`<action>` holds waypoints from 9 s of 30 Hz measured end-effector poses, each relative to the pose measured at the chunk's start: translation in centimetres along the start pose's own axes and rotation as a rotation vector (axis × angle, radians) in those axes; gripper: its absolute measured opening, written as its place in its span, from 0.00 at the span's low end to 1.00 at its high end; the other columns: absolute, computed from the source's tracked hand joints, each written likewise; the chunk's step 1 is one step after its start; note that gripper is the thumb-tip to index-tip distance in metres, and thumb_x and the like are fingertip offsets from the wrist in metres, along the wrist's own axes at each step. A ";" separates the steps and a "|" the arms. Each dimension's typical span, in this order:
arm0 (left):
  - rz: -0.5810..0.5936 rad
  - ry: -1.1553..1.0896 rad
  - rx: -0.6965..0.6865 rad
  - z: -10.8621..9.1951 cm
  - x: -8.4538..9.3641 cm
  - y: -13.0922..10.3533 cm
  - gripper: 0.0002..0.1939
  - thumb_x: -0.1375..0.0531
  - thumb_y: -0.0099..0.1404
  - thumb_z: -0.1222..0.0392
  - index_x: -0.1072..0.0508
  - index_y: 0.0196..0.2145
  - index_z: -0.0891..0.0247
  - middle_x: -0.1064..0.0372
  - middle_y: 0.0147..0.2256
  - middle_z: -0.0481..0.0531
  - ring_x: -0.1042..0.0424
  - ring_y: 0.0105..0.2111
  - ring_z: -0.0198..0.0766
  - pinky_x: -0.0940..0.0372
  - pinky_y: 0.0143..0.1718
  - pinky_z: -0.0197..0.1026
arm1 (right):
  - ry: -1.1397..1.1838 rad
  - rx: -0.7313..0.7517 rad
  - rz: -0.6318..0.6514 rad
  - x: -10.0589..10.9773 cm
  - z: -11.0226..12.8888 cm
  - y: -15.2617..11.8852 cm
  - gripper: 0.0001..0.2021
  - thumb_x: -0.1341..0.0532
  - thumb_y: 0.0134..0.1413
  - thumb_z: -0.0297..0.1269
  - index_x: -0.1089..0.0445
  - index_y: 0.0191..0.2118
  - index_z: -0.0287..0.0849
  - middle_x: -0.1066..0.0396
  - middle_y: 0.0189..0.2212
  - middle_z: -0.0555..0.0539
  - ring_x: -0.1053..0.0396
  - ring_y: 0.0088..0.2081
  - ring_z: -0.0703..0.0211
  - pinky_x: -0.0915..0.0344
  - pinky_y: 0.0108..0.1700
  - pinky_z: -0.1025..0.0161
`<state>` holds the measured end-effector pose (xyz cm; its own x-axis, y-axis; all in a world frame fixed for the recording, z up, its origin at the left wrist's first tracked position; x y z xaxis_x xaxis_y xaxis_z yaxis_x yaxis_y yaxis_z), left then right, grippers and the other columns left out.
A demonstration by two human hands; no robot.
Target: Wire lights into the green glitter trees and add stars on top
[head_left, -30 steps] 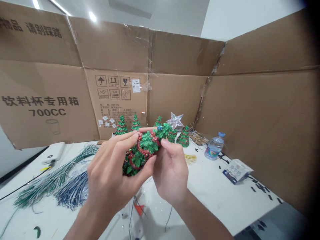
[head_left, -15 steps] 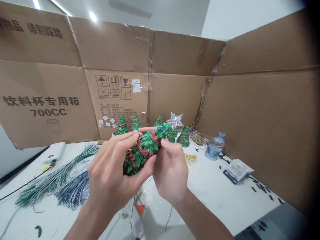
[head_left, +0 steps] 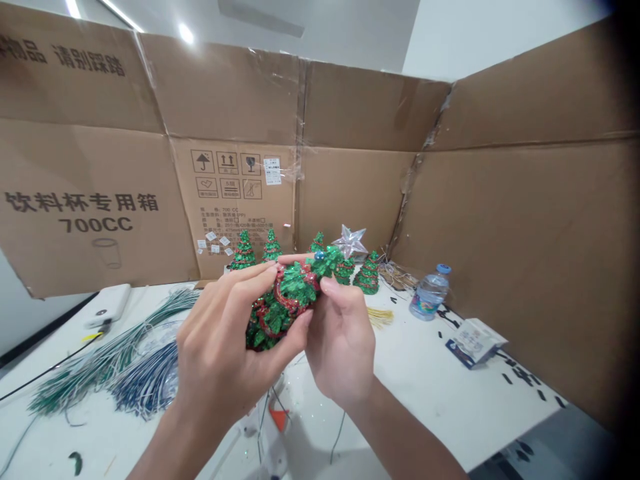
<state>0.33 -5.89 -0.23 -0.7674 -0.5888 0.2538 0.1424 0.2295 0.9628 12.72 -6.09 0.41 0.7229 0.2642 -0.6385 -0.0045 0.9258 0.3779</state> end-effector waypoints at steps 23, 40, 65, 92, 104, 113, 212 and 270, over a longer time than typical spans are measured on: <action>-0.009 0.006 -0.009 0.0 0.0 0.0 0.23 0.27 0.65 0.60 0.27 0.56 0.60 0.19 0.51 0.59 0.17 0.49 0.49 0.25 0.51 0.50 | 0.014 0.003 0.017 0.0 0.1 0.0 0.18 0.37 0.59 0.44 0.23 0.54 0.51 0.17 0.43 0.49 0.25 0.59 0.42 0.32 0.67 0.46; 0.000 0.001 -0.001 0.0 0.0 0.0 0.24 0.27 0.65 0.61 0.28 0.56 0.60 0.19 0.52 0.59 0.17 0.50 0.49 0.25 0.52 0.49 | 0.008 0.022 0.018 0.2 0.0 0.1 0.18 0.37 0.59 0.44 0.23 0.54 0.51 0.17 0.41 0.50 0.24 0.58 0.42 0.32 0.67 0.47; -0.021 0.018 -0.028 0.3 -0.1 -0.1 0.23 0.27 0.65 0.58 0.26 0.55 0.64 0.18 0.51 0.60 0.17 0.49 0.47 0.25 0.52 0.46 | -0.005 0.017 0.065 0.4 0.0 0.1 0.20 0.39 0.59 0.42 0.25 0.57 0.49 0.18 0.46 0.48 0.25 0.58 0.42 0.33 0.68 0.47; 0.003 0.051 0.008 0.4 -0.1 -0.1 0.21 0.29 0.68 0.57 0.28 0.55 0.62 0.18 0.50 0.59 0.17 0.50 0.48 0.24 0.53 0.47 | 0.025 -0.011 0.094 0.5 -0.4 0.4 0.13 0.38 0.62 0.45 0.25 0.49 0.48 0.19 0.49 0.47 0.27 0.60 0.45 0.34 0.68 0.49; 0.005 0.006 0.070 0.7 -0.1 0.1 0.20 0.30 0.69 0.55 0.28 0.55 0.58 0.19 0.50 0.56 0.17 0.48 0.47 0.24 0.48 0.46 | -0.130 -0.027 0.102 0.5 0.2 0.2 0.19 0.44 0.62 0.48 0.26 0.53 0.48 0.21 0.54 0.45 0.28 0.61 0.43 0.32 0.65 0.47; -0.074 0.050 0.117 2.2 1.4 0.9 0.18 0.29 0.68 0.56 0.27 0.52 0.60 0.22 0.48 0.55 0.20 0.45 0.43 0.27 0.46 0.45 | -0.388 0.221 0.021 3.6 2.0 2.4 0.17 0.47 0.73 0.49 0.25 0.49 0.45 0.26 0.43 0.47 0.28 0.44 0.54 0.35 0.50 0.57; 0.023 0.209 0.137 10.2 3.6 -13.8 0.28 0.24 0.62 0.58 0.28 0.55 0.63 0.22 0.48 0.62 0.19 0.47 0.51 0.22 0.49 0.52 | -0.551 -0.286 -0.260 5.7 -12.9 -10.2 0.24 0.38 0.69 0.62 0.29 0.36 0.43 0.36 0.23 0.53 0.41 0.24 0.64 0.39 0.26 0.65; -0.110 0.084 -0.009 5.8 1.7 0.3 0.20 0.27 0.66 0.56 0.27 0.52 0.60 0.23 0.47 0.57 0.20 0.46 0.46 0.25 0.47 0.46 | -0.653 0.217 0.045 2.5 0.9 1.3 0.10 0.40 0.72 0.46 0.27 0.50 0.48 0.25 0.46 0.47 0.26 0.49 0.53 0.29 0.50 0.57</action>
<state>-4.57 -2.31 0.00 -0.7237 -0.6729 0.1533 0.0665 0.1531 0.9860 15.16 -4.50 -0.16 0.9937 0.0216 -0.1101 0.0446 0.8247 0.5637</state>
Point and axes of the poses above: each hand's wrist, its own y-axis towards the middle knuckle, its own x-axis out of the back of the hand, z = x × y, the point moved 2 cm from there along y, towards the middle knuckle
